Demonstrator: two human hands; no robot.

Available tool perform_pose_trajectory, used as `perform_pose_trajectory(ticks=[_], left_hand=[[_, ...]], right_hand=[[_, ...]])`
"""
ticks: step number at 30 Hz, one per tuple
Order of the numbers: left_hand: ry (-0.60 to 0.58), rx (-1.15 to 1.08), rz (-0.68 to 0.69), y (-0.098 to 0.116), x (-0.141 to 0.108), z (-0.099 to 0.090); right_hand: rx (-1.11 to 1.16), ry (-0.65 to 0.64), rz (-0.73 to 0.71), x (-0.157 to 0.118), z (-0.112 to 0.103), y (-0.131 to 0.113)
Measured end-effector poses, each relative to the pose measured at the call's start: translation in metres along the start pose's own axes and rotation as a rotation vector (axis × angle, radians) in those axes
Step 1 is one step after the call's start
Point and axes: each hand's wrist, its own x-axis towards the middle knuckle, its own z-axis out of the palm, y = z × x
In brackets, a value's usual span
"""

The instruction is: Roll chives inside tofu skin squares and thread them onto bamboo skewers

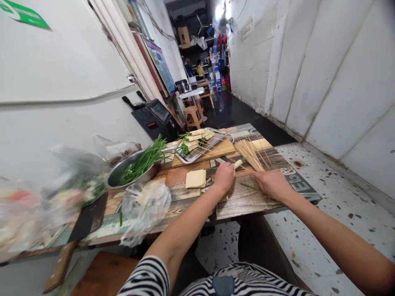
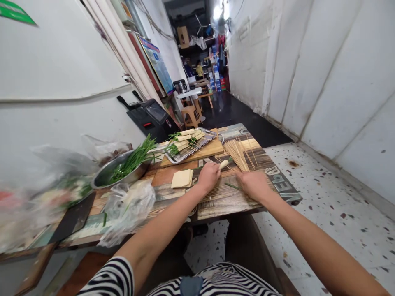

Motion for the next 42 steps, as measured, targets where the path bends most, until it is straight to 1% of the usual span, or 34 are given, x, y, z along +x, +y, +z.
perform_pose_trajectory(ticks=[2, 4, 6, 8, 10, 12, 14, 16, 18, 20, 23, 25, 27, 29, 32, 35, 37, 39, 41, 42], left_hand=[[-0.026, -0.013, 0.012, 0.003, 0.005, 0.005], [-0.037, -0.034, 0.001, 0.003, 0.004, 0.006], [-0.045, -0.062, -0.027, 0.001, -0.003, 0.001], [-0.039, -0.096, -0.024, -0.005, -0.017, -0.009], [0.026, -0.128, 0.022, -0.013, -0.038, -0.022], [0.159, -0.152, 0.038, -0.024, -0.067, -0.035], [0.307, -0.166, 0.014, -0.034, -0.100, -0.042], [0.382, -0.179, -0.023, -0.043, -0.133, -0.045], [0.396, -0.185, -0.068, -0.051, -0.163, -0.044], [0.430, -0.199, -0.126, -0.057, -0.187, -0.041], [0.513, -0.267, -0.197, -0.065, -0.211, -0.035], [0.526, -0.303, -0.200, -0.069, -0.220, -0.032], [0.499, -0.315, -0.189, -0.073, -0.224, -0.030], [0.459, -0.333, -0.178, -0.077, -0.225, -0.030], [0.413, -0.389, -0.158, -0.083, -0.227, -0.033], [0.365, -0.430, -0.137, -0.085, -0.230, -0.037], [0.341, -0.437, -0.135, -0.086, -0.231, -0.039], [0.329, -0.434, -0.141, -0.086, -0.231, -0.039], [0.329, -0.428, -0.150, -0.085, -0.231, -0.038], [0.330, -0.424, -0.155, -0.084, -0.230, -0.038]], right_hand=[[-0.021, -0.036, -0.003, 0.000, 0.004, 0.003], [-0.028, -0.045, -0.008, -0.003, 0.008, 0.004], [-0.029, -0.023, 0.015, -0.009, 0.009, 0.007], [-0.033, 0.019, 0.037, -0.015, 0.005, 0.009], [-0.042, 0.082, 0.051, -0.019, -0.001, 0.012], [-0.047, 0.172, 0.056, -0.020, -0.007, 0.011], [-0.033, 0.273, 0.044, -0.017, -0.013, 0.006], [0.009, 0.352, -0.023, -0.008, -0.019, -0.005], [0.067, 0.383, -0.135, 0.007, -0.025, -0.021], [0.127, 0.357, -0.267, 0.029, -0.032, -0.043], [0.203, 0.246, -0.461, 0.068, -0.042, -0.085], [0.216, 0.170, -0.572, 0.093, -0.045, -0.115], [0.192, 0.108, -0.655, 0.113, -0.043, -0.141], [0.143, 0.057, -0.701, 0.127, -0.037, -0.160], [0.150, 0.026, -0.711, 0.137, -0.027, -0.171], [0.312, -0.027, -0.699, 0.142, -0.023, -0.168], [0.431, -0.072, -0.677, 0.145, -0.022, -0.166], [0.562, -0.088, -0.604, 0.148, -0.019, -0.166], [0.726, -0.102, -0.460, 0.151, -0.016, -0.167], [0.817, -0.121, -0.358, 0.152, -0.014, -0.168]])
